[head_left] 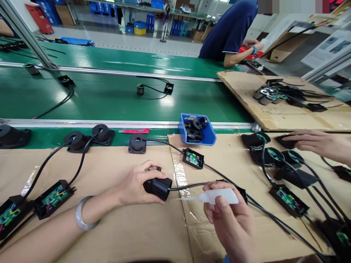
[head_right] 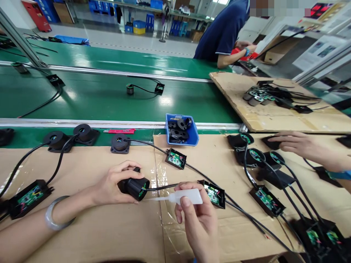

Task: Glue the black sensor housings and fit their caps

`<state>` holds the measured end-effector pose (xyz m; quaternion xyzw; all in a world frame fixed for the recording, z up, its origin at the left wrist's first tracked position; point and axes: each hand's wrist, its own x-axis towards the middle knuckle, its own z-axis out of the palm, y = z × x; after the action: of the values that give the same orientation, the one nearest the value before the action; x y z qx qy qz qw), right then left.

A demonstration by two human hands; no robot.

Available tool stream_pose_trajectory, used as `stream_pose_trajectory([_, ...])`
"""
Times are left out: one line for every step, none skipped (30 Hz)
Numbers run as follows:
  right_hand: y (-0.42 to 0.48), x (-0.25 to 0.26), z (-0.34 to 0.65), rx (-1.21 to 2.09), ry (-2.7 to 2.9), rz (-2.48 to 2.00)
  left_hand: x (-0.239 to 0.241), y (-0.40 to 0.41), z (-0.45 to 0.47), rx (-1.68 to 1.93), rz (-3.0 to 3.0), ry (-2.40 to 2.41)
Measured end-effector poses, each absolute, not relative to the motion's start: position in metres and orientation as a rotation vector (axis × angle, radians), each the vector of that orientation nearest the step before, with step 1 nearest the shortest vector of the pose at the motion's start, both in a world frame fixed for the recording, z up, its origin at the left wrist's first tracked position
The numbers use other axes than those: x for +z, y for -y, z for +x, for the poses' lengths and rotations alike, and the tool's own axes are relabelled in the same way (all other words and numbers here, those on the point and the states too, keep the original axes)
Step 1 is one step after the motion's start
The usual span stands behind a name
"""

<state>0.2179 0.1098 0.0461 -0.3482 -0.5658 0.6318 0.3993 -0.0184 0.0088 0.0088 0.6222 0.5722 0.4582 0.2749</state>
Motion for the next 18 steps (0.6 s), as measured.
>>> stream_pose_trajectory([-0.108,0.047,0.218,1.553,1.509,-0.882,0.009,-0.009,-0.019,1.239,1.680,-1.536])
stream_pose_trajectory([-0.106,0.047,0.218,1.511,1.584,-0.882,0.009,-0.009,-0.019,1.244,1.687,-1.534])
stream_pose_trajectory([-0.105,0.048,0.218,1.475,1.653,-0.878,0.009,-0.009,-0.019,1.246,1.691,-1.533])
stream_pose_trajectory([-0.104,0.050,0.218,1.439,1.718,-0.873,0.009,-0.009,-0.019,1.245,1.693,-1.532])
stream_pose_trajectory([-0.103,0.051,0.218,1.399,1.779,-0.871,0.010,-0.009,-0.019,1.242,1.694,-1.531])
stream_pose_trajectory([-0.102,0.053,0.218,1.342,1.839,-0.865,0.010,-0.009,-0.019,1.237,1.694,-1.530])
stream_pose_trajectory([-0.102,0.054,0.218,1.274,1.901,-0.856,0.011,-0.009,-0.019,1.232,1.692,-1.530])
stream_pose_trajectory([-0.101,0.056,0.218,1.195,1.961,-0.840,0.011,-0.009,-0.019,1.227,1.688,-1.529])
stream_pose_trajectory([-0.101,0.058,0.217,1.116,2.017,-0.819,0.012,-0.010,-0.019,1.221,1.682,-1.530])
stream_pose_trajectory([-0.102,0.059,0.217,1.046,2.064,-0.794,0.012,-0.010,-0.019,1.215,1.673,-1.532])
stream_pose_trajectory([-0.102,0.061,0.216,0.995,2.103,-0.765,0.012,-0.010,-0.019,1.213,1.663,-1.535])
stream_pose_trajectory([-0.102,0.063,0.216,0.958,2.134,-0.736,0.012,-0.010,-0.019,1.215,1.655,-1.537])
stream_pose_trajectory([-0.102,0.065,0.215,0.928,2.157,-0.713,0.012,-0.010,-0.019,1.219,1.650,-1.537])
stream_pose_trajectory([-0.103,0.067,0.214,0.900,2.176,-0.689,0.012,-0.010,-0.019,1.226,1.651,-1.534])
stream_pose_trajectory([-0.103,0.068,0.213,0.877,2.197,-0.669,0.011,-0.010,-0.019,1.234,1.657,-1.528])
stream_pose_trajectory([-0.103,0.070,0.211,0.854,2.215,-0.649,0.011,-0.010,-0.019,1.245,1.666,-1.522])
stream_pose_trajectory([-0.103,0.072,0.209,0.837,2.229,-0.633,0.011,-0.010,-0.019,1.253,1.675,-1.518])
stream_pose_trajectory([-0.104,0.073,0.208,0.823,2.239,-0.618,0.011,-0.010,-0.019,1.259,1.684,-1.514])
